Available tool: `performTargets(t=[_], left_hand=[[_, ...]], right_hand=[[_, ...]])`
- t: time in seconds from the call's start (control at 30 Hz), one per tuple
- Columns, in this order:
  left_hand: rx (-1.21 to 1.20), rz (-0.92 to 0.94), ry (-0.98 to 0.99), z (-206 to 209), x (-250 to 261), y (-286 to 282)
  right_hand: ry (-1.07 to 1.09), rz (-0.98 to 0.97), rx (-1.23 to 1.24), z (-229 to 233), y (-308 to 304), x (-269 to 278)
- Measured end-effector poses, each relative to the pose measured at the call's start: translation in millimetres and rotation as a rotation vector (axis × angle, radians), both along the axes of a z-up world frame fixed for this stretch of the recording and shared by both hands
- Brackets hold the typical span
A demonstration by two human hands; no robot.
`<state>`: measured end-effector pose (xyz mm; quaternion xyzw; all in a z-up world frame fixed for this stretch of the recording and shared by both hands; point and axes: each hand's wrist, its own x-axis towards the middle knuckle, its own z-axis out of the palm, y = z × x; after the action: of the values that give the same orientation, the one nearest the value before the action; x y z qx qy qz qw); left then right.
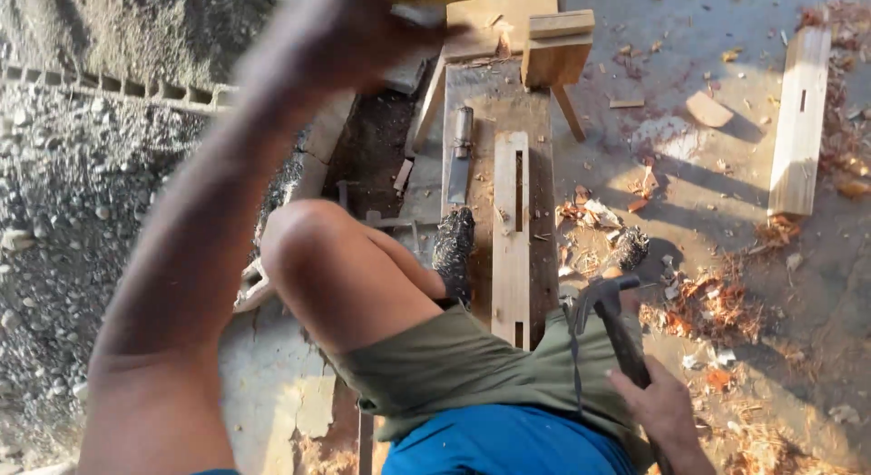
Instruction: Carving a mortise into a large wooden beam using a hammer and chisel.
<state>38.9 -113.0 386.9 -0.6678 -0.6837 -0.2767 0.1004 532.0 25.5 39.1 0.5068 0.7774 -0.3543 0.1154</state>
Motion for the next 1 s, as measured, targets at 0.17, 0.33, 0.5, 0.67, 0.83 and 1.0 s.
performTargets(t=[0.17,0.33,0.5,0.67,0.83,1.0], left_hand=[[-0.330,-0.157,0.117,-196.7,98.0,75.5],[-0.758,-0.534,0.439,-372.2,156.7,52.9],[-0.832,-0.485,0.174,-420.2,165.5,24.9],[-0.702,-0.510,0.031,-407.8,164.7,15.7],[-0.616,-0.371,-0.082,-420.1,164.4,15.2],[-0.586,-0.481,-0.063,-444.1,152.5,18.8]], right_hand=[[0.189,-0.034,0.034,-55.2,-14.1,58.4],[0.148,-0.197,0.277,-54.6,-32.1,79.5],[0.034,-0.138,0.174,-32.4,-32.5,51.3],[-0.039,-0.063,0.126,19.7,-39.5,8.8],[0.150,0.350,0.443,50.3,-34.4,-24.7],[0.210,0.503,0.380,41.3,-25.3,-49.4]])
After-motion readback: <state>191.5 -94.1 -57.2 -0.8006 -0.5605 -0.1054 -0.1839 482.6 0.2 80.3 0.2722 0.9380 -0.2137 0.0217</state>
